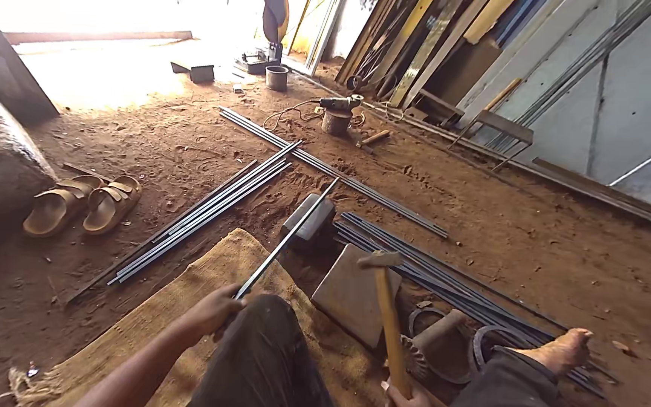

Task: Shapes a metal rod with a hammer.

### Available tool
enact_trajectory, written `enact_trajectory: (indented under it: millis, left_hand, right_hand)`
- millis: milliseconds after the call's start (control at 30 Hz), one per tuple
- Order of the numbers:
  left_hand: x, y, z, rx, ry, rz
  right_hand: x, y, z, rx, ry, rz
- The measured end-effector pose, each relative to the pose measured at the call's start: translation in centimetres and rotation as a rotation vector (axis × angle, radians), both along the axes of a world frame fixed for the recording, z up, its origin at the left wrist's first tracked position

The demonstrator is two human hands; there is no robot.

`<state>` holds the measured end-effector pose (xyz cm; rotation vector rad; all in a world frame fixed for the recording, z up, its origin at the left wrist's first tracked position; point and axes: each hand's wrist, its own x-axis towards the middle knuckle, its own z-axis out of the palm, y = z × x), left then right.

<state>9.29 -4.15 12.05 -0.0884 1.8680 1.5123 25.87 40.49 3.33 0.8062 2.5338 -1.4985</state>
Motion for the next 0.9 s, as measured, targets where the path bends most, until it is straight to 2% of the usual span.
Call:
enact_trajectory:
  millis: [33,100,167,233,300,367,433,500,533,567,667,767,900]
  left_hand:
    - [-0.1,-1.4,-4.0,-0.11,0.059,-0.021]
    - [0.0,-3.3,-10.9,-0.189,0.17,-0.038]
    - [-0.2,-3.8,-14.9,-0.207,0.26,-0.056]
    - [-0.1,-3.6,-16.9,-0.188,0.301,-0.035]
    - [0.1,-3.2,-17.1,-0.141,0.311,-0.012]
    - [0.1,-3.0,-16.7,-0.099,0.289,0.01]
    - [0.4,-2.9,-16.3,-0.112,0.259,0.012]
    - [0.5,-2.8,-16.0,-0.14,0.243,0.0]
    - [0.5,-2.7,-16.0,-0.166,0.247,-0.011]
    - [0.4,-2.7,-15.9,-0.205,0.251,-0.026]
    - [0.0,-3.0,-15.7,-0.303,0.23,-0.08]
    - [0.2,-3.3,-16.5,-0.278,0.206,-0.082]
    - [0.1,-3.0,-17.3,-0.222,0.202,-0.071]
  right_hand:
    - [-1.3,-1.1,1.8,-0.062,0.149,0.019]
    - [-5.4,-3.8,6.4,-0.129,0.378,0.048]
    - [-10.9,-5.9,10.7,-0.11,0.546,0.062]
    - [-16.7,-7.4,14.0,-0.033,0.663,0.038]
    - [-21.7,-8.4,15.0,0.034,0.707,0.006]
    - [-25.2,-9.4,13.2,0.072,0.643,0.004]
    - [-25.8,-10.1,9.4,0.101,0.355,0.057]
    - [-24.4,-10.4,5.7,0.117,-0.1,0.149]
    - [-23.7,-10.4,4.3,0.111,-0.262,0.187]
    - [-22.9,-10.6,3.8,0.093,-0.328,0.186]
    - [-20.4,-11.6,7.6,-0.04,-0.127,0.072]
    - [-18.2,-12.4,13.2,-0.219,0.158,0.025]
    - [-19.0,-11.6,19.1,-0.083,0.492,0.083]
